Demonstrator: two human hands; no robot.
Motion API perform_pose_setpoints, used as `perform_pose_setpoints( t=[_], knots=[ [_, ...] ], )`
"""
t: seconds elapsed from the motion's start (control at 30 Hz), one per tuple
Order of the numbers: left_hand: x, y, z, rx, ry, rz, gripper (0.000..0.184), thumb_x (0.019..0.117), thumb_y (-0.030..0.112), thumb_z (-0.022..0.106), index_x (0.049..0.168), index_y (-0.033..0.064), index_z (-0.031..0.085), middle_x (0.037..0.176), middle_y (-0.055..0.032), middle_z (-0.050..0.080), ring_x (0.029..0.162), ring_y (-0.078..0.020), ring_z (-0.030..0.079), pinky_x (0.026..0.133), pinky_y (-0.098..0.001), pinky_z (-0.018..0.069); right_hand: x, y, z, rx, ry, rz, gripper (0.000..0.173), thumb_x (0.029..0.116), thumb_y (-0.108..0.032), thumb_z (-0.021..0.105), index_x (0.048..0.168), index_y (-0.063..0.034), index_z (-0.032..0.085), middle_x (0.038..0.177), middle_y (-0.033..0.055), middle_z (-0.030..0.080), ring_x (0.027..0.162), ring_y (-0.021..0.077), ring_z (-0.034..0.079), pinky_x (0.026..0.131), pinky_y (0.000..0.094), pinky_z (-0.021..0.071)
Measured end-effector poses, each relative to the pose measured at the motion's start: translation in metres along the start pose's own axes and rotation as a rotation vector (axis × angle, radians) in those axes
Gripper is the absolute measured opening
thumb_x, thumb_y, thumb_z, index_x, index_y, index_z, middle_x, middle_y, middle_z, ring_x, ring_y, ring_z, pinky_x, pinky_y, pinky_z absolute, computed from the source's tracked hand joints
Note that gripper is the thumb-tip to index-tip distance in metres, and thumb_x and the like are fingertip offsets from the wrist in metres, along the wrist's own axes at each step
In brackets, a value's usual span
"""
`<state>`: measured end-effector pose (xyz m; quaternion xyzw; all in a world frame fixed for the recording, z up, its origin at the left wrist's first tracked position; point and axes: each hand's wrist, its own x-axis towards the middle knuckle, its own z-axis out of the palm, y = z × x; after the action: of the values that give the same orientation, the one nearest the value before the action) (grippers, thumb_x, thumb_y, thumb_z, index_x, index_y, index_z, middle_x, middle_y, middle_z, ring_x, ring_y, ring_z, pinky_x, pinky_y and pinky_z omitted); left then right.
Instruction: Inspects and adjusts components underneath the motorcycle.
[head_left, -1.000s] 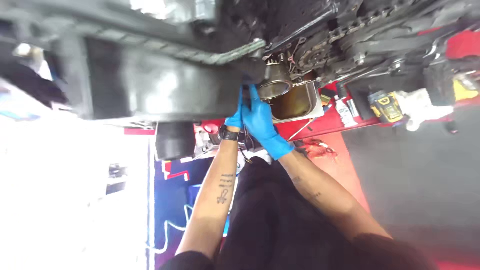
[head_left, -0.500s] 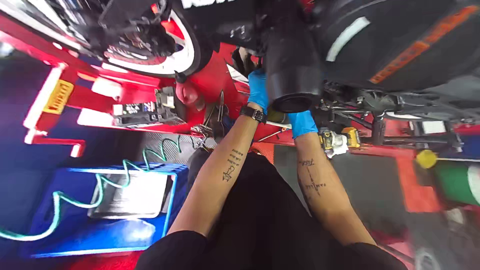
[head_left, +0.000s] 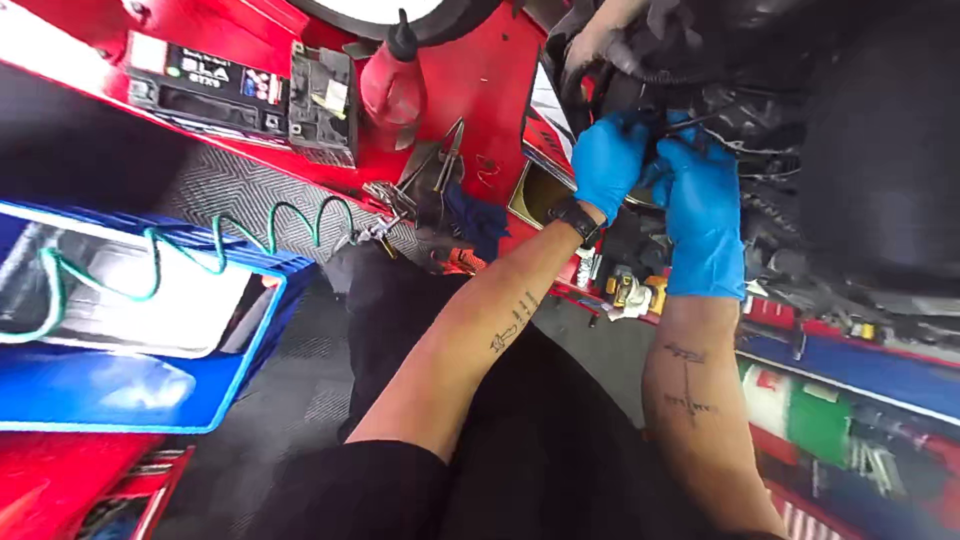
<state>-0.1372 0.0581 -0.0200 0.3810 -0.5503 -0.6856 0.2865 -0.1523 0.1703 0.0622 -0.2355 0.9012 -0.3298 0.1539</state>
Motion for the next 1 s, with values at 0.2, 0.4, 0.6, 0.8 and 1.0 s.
perform_pose_setpoints(
  t=[0.2, 0.4, 0.6, 0.8, 1.0],
  knots=[
    [0.004, -0.001, 0.004, -0.097, -0.049, -0.07, 0.028, 0.1026, 0.035, 0.061, 0.105, 0.0132, 0.078, 0.096, -0.0082, 0.076, 0.093, -0.0258, 0.073, 0.084, -0.0549, 0.0576, 0.04, -0.023, 0.011, -0.253, -0.134, 0.025, 0.038, 0.1011, -0.022, 0.057, 0.139, -0.0214, 0.058, 0.082, -0.0001, 0.059, 0.049, 0.007, 0.04, 0.044, 0.0264, 0.0382],
    [0.006, 0.0, 0.005, -0.105, -0.031, -0.078, 0.023, 0.0989, 0.034, 0.066, 0.098, 0.0161, 0.08, 0.092, -0.0051, 0.077, 0.09, -0.0234, 0.073, 0.081, -0.0549, 0.0573, 0.045, -0.027, 0.01, -0.372, -0.148, -0.008, 0.037, 0.1, -0.018, 0.056, 0.137, -0.0183, 0.062, 0.083, 0.0034, 0.063, 0.049, 0.0102, 0.045, 0.044, 0.0304, 0.0411],
    [-0.014, 0.003, 0.021, -0.207, 0.043, -0.153, 0.028, 0.1041, 0.035, 0.058, 0.113, 0.0128, 0.073, 0.095, -0.0143, 0.072, 0.084, -0.0329, 0.07, 0.072, -0.0579, 0.0569, 0.047, -0.032, 0.004, -0.305, -0.192, 0.062, 0.025, 0.1034, -0.016, 0.052, 0.126, -0.0111, 0.062, 0.07, 0.0007, 0.054, 0.043, 0.0056, 0.041, 0.041, 0.0227, 0.0381],
    [-0.003, 0.01, 0.022, -0.387, 0.092, -0.435, 0.026, 0.1022, 0.027, 0.059, 0.102, 0.0057, 0.075, 0.095, -0.0171, 0.073, 0.09, -0.0331, 0.07, 0.08, -0.0584, 0.0552, 0.049, -0.031, -0.004, -0.161, -0.267, 0.057, 0.028, 0.1055, -0.016, 0.052, 0.132, -0.0084, 0.058, 0.064, 0.0001, 0.06, 0.04, 0.004, 0.043, 0.038, 0.0195, 0.0377],
    [-0.008, -0.002, 0.019, -0.5, 0.114, -0.407, 0.024, 0.1037, 0.02, 0.058, 0.108, 0.0022, 0.073, 0.1, -0.0159, 0.074, 0.096, -0.0281, 0.07, 0.09, -0.0521, 0.0554, 0.045, -0.038, -0.002, -0.119, -0.3, 0.099, 0.047, 0.105, -0.01, 0.046, 0.152, -0.0065, 0.041, 0.06, -0.0005, 0.057, 0.037, 0.0034, 0.041, 0.035, 0.0184, 0.0341]
  ],
)
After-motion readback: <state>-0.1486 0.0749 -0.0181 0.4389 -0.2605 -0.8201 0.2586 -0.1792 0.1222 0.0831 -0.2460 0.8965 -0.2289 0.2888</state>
